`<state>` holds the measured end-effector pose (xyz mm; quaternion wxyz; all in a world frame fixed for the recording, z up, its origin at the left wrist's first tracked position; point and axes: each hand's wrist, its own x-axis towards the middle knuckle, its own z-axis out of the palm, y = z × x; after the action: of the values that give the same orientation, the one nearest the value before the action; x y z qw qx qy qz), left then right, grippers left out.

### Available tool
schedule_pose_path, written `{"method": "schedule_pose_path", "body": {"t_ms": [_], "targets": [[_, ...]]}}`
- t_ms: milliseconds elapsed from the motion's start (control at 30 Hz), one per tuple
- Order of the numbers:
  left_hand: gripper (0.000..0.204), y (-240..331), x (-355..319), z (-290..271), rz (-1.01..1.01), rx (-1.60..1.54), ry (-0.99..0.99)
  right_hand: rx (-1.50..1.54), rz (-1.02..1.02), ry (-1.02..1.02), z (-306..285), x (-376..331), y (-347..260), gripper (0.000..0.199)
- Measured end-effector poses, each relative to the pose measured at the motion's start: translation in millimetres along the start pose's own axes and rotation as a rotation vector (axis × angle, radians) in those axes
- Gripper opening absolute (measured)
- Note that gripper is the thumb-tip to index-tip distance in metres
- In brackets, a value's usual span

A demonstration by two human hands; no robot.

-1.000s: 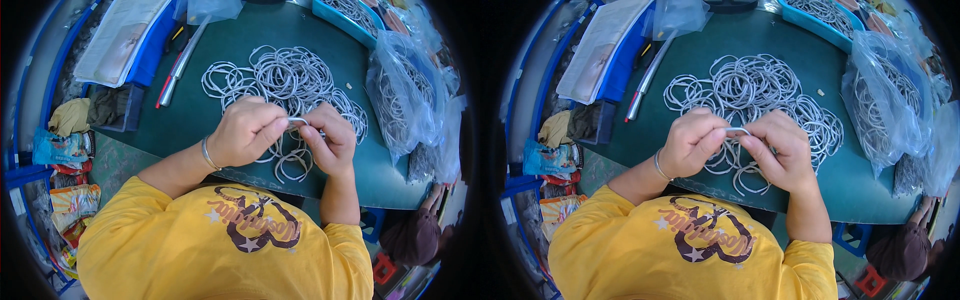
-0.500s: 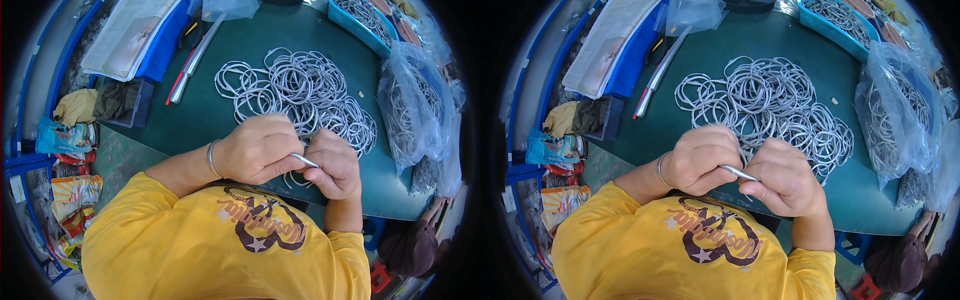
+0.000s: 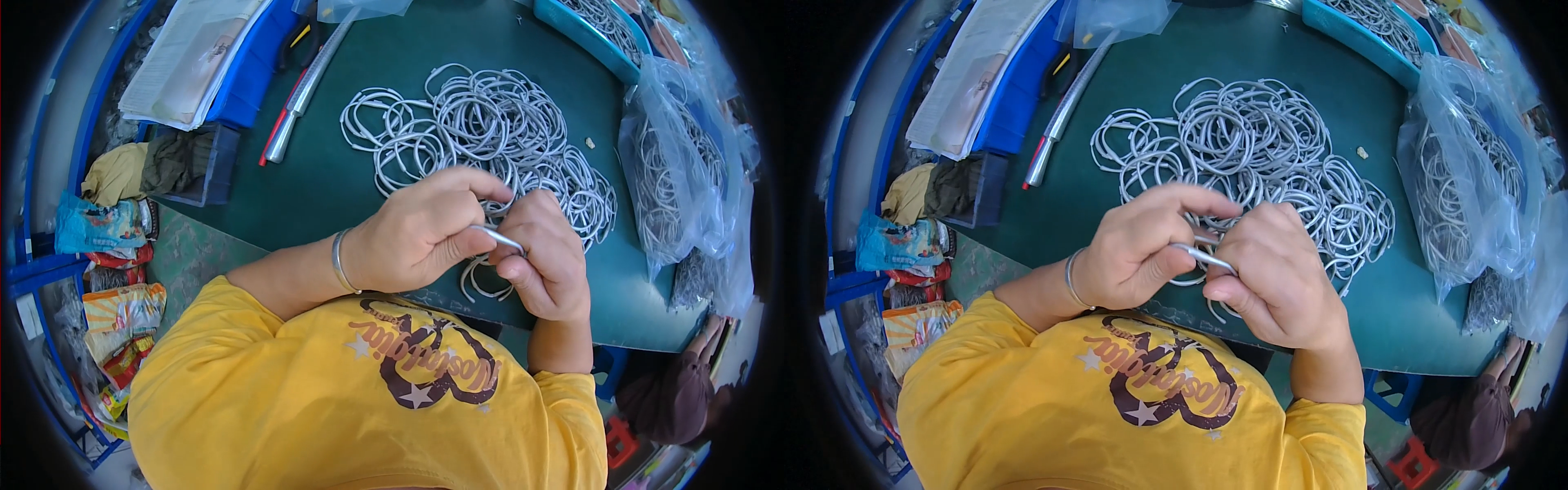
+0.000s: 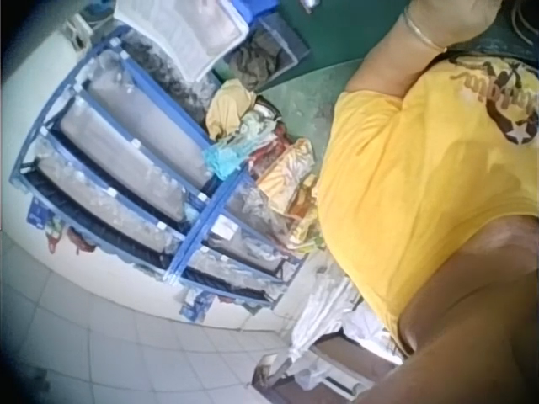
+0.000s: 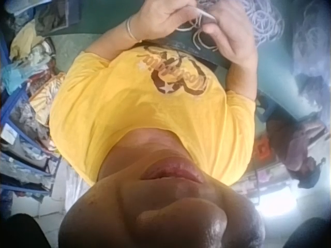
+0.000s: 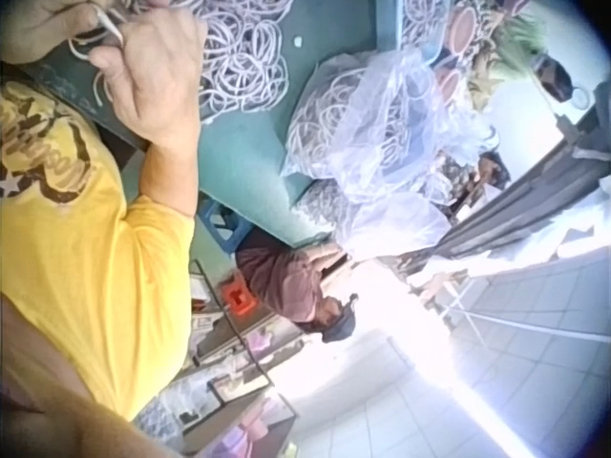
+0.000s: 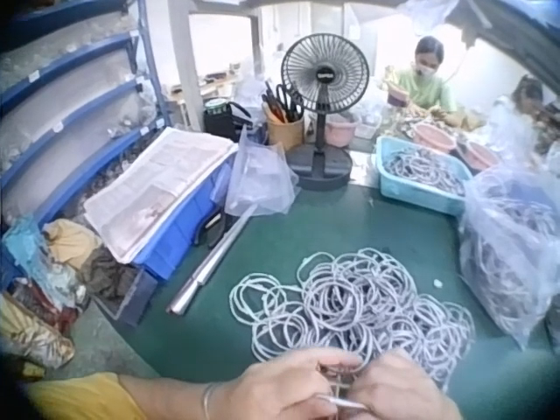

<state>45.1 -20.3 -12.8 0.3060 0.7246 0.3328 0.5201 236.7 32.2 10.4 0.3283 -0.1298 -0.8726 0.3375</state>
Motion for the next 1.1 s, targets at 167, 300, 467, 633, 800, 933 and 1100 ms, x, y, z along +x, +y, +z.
{"method": "schedule_pose_path", "body": {"t_ms": [167,300,467,633,800,933,1100], "targets": [[0.024,9,-2,-5,-0.163,0.018,-0.095,-0.005,0.019,-0.033,-4,2,-1,0.017],[0.024,13,-3,0,-0.207,-0.116,0.0,0.142,0.059,-0.043,-2,4,-4,0.014],[0.025,18,-1,-1,-0.311,-0.263,-0.016,0.171,0.091,-0.039,-1,2,-4,0.013],[0.03,18,0,-1,-0.447,-0.499,-0.052,0.206,0.103,-0.027,1,0,0,0.015],[0.039,14,6,-8,-0.919,-0.859,-0.09,0.091,0.124,0.018,2,0,7,0.03],[0.038,13,5,-4,-0.894,-0.76,0.034,0.157,0.339,0.25,6,-5,9,0.039],[0.033,13,3,-2,-0.798,-0.576,0.121,0.213,0.431,0.265,12,-6,-2,0.023]]}}
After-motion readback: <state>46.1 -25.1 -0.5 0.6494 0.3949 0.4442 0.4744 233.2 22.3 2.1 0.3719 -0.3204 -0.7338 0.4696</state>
